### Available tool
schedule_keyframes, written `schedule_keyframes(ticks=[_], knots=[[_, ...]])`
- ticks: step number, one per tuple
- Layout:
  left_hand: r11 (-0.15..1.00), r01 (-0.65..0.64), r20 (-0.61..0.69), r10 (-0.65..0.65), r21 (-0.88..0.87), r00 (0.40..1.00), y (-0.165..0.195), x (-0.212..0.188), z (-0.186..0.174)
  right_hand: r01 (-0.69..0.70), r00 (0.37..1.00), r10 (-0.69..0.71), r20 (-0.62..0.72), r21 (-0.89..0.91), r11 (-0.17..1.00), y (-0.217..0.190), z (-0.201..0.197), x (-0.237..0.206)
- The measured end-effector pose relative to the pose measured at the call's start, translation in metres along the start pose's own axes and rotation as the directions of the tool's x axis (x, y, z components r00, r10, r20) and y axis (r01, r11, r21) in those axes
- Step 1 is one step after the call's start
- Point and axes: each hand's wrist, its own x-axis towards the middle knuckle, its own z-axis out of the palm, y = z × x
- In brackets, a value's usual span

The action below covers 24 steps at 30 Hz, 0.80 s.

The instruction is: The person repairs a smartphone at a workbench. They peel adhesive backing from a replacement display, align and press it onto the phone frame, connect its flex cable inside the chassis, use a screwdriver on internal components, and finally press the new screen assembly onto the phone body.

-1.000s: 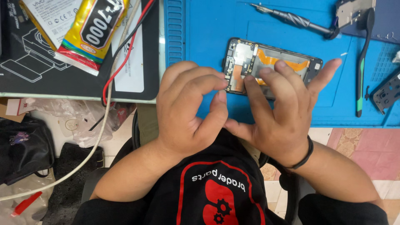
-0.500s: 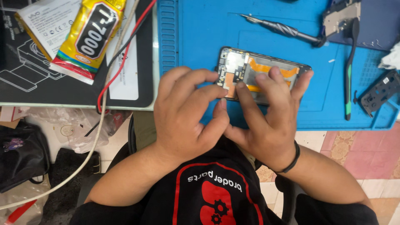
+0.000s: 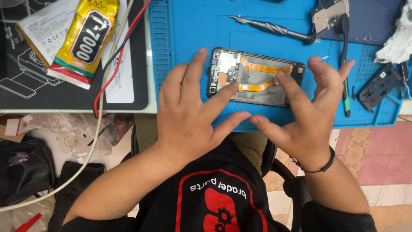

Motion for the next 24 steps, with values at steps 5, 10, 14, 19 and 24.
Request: schedule_keyframes(ticks=[5, 10, 14, 19, 24], knots=[[0.998, -0.041, 0.05, 0.039, 0.039, 0.998, 0.002, 0.001, 0.003, -0.011, 1.0, 0.011, -0.024, 0.003, 1.0, 0.015, -0.004, -0.006], [0.998, -0.049, 0.039, 0.047, 0.044, 0.998, 0.005, 0.003, 0.006, -0.015, 0.999, 0.014, -0.041, -0.022, 1.0, 0.027, 0.0, -0.015], [0.997, -0.055, 0.026, 0.054, 0.045, 0.998, 0.005, 0.004, 0.009, 0.026, 0.999, -0.027, -0.03, -0.04, 0.999, 0.033, 0.004, -0.021], [0.998, -0.055, 0.023, 0.054, 0.043, 0.998, 0.005, 0.003, 0.01, 0.089, 0.996, -0.089, -0.007, -0.037, 0.995, 0.032, 0.011, -0.017], [0.999, -0.044, 0.029, 0.044, 0.019, 0.999, 0.003, 0.002, 0.01, 0.11, 0.994, -0.11, 0.019, -0.022, 0.994, 0.021, 0.011, -0.006]])
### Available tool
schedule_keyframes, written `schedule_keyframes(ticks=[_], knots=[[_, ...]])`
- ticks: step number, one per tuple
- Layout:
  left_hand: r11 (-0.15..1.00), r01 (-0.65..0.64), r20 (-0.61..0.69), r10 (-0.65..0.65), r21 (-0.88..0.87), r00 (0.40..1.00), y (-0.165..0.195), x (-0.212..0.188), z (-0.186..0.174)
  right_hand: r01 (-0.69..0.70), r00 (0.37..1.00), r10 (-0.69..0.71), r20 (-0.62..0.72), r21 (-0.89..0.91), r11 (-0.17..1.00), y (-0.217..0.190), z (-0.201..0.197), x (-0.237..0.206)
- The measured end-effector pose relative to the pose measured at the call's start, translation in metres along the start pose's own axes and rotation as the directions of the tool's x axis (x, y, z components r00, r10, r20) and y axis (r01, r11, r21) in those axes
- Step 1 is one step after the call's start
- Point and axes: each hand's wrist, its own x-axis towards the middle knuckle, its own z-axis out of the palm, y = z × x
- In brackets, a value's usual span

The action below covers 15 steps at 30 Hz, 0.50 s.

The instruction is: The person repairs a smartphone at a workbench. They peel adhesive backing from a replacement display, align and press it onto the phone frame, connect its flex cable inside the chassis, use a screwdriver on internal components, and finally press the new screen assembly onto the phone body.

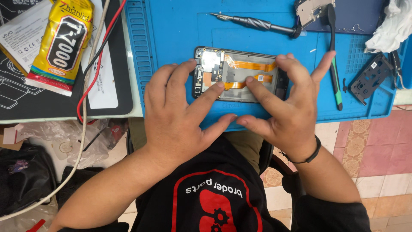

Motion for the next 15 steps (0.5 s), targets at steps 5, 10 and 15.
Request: schedule_keyframes(ticks=[5, 10, 15], knots=[[1.0, 0.009, -0.004, -0.009, -0.011, 1.0, -0.001, -0.001, 0.001, 0.04, 0.999, -0.041, 0.014, 0.023, 0.999, -0.014, 0.002, 0.008], [0.999, 0.021, 0.002, -0.021, -0.033, 1.0, -0.001, -0.001, -0.001, 0.057, 0.998, -0.057, -0.001, 0.015, 0.998, -0.032, 0.009, 0.01], [0.997, 0.032, 0.003, -0.032, -0.076, 0.999, -0.003, -0.002, -0.006, 0.041, 0.999, -0.04, -0.02, 0.038, 0.998, -0.04, 0.014, 0.013]])
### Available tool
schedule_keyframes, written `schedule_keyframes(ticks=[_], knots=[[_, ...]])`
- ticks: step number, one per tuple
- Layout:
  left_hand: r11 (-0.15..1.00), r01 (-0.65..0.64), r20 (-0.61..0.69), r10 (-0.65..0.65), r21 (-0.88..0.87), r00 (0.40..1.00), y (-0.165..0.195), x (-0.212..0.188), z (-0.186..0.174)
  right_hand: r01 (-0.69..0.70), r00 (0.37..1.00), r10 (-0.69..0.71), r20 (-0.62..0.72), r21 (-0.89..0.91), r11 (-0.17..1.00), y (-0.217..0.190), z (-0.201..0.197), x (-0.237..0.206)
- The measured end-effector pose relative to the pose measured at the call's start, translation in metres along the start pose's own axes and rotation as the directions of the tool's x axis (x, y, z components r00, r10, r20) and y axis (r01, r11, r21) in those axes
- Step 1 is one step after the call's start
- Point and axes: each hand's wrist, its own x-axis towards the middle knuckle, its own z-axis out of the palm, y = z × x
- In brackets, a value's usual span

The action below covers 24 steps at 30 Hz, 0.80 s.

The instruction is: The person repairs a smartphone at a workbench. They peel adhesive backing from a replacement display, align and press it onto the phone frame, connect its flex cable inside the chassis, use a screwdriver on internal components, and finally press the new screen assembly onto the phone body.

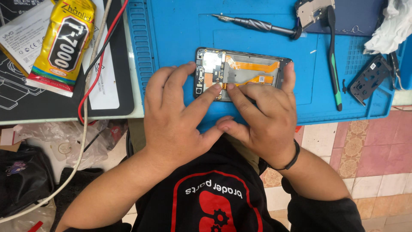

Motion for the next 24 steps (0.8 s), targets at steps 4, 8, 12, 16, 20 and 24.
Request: schedule_keyframes(ticks=[4, 8, 12, 16, 20, 24], knots=[[1.0, 0.005, -0.006, -0.006, -0.015, 1.0, -0.002, -0.001, 0.0, -0.022, 1.0, 0.021, -0.001, -0.021, 1.0, -0.004, 0.001, 0.002], [1.0, -0.004, -0.014, 0.004, 0.003, 1.0, -0.004, -0.002, 0.001, -0.024, 1.0, 0.024, 0.007, -0.093, 0.995, -0.014, 0.005, 0.0], [1.0, -0.012, -0.012, 0.012, 0.014, 1.0, -0.005, -0.003, 0.0, -0.048, 0.999, 0.049, 0.012, -0.075, 0.996, -0.018, 0.006, -0.002], [1.0, -0.015, -0.015, 0.016, 0.01, 1.0, -0.006, -0.002, 0.001, -0.11, 0.994, 0.11, -0.009, -0.058, 0.992, -0.024, 0.01, -0.004], [1.0, -0.016, -0.009, 0.016, 0.004, 1.0, -0.007, -0.003, 0.001, -0.039, 0.999, 0.039, -0.001, -0.143, 0.989, -0.027, 0.009, -0.001], [0.999, -0.032, 0.005, 0.031, 0.013, 0.999, -0.007, -0.003, -0.001, 0.069, 0.996, -0.058, 0.064, -0.196, 0.978, -0.024, 0.0, 0.007]])
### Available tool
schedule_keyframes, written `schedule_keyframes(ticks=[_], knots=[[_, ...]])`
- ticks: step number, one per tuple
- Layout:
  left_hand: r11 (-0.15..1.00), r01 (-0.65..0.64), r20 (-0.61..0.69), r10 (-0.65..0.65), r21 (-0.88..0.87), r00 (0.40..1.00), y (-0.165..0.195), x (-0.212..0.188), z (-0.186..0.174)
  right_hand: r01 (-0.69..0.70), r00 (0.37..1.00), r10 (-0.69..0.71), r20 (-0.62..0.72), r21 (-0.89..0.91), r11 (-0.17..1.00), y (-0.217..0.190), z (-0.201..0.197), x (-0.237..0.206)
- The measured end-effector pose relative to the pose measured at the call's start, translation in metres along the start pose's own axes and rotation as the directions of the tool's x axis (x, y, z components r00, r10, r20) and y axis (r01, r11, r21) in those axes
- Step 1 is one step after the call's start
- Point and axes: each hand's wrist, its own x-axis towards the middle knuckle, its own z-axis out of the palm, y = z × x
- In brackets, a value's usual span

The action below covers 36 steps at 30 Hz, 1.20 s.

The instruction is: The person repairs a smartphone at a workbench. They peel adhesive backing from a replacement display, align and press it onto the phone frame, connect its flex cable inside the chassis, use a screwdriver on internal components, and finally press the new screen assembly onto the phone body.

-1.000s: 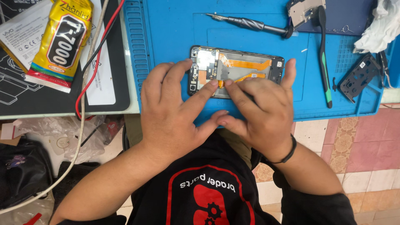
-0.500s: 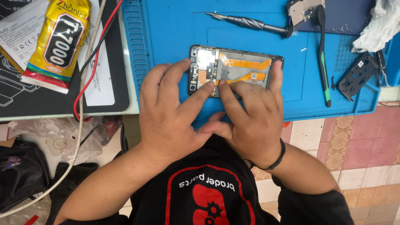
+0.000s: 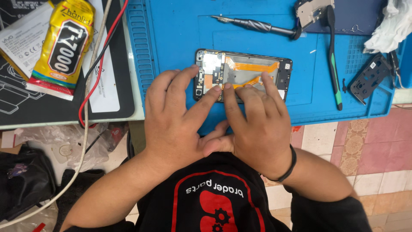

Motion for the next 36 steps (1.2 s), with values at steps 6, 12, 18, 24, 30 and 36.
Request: schedule_keyframes(ticks=[6, 12, 18, 24, 30, 36], knots=[[1.0, -0.003, 0.002, 0.003, 0.002, 1.0, 0.003, 0.004, -0.002, 0.07, 0.997, -0.07, 0.026, -0.011, 0.997, 0.006, -0.007, 0.008], [1.0, -0.004, 0.017, 0.004, -0.008, 1.0, 0.006, 0.004, -0.008, 0.003, 1.0, 0.001, -0.021, 0.186, 0.983, 0.011, -0.013, 0.007], [0.999, -0.021, 0.027, 0.022, -0.045, 0.999, 0.007, -0.001, -0.005, -0.062, 0.998, 0.059, 0.021, 0.172, 0.983, 0.008, -0.014, -0.006], [0.989, 0.039, -0.06, -0.048, -0.142, 0.997, 0.009, -0.015, -0.009, -0.075, 0.997, 0.064, 0.052, 0.25, 0.965, 0.004, -0.017, -0.002], [0.982, 0.031, -0.107, -0.051, -0.186, 0.993, 0.005, -0.025, -0.016, -0.068, 0.993, 0.041, 0.108, 0.261, 0.963, -0.003, -0.027, 0.005], [0.979, 0.042, -0.093, -0.061, -0.199, 0.994, 0.001, -0.029, -0.025, -0.095, 0.987, 0.06, 0.149, 0.246, 0.965, -0.019, -0.049, 0.033]])
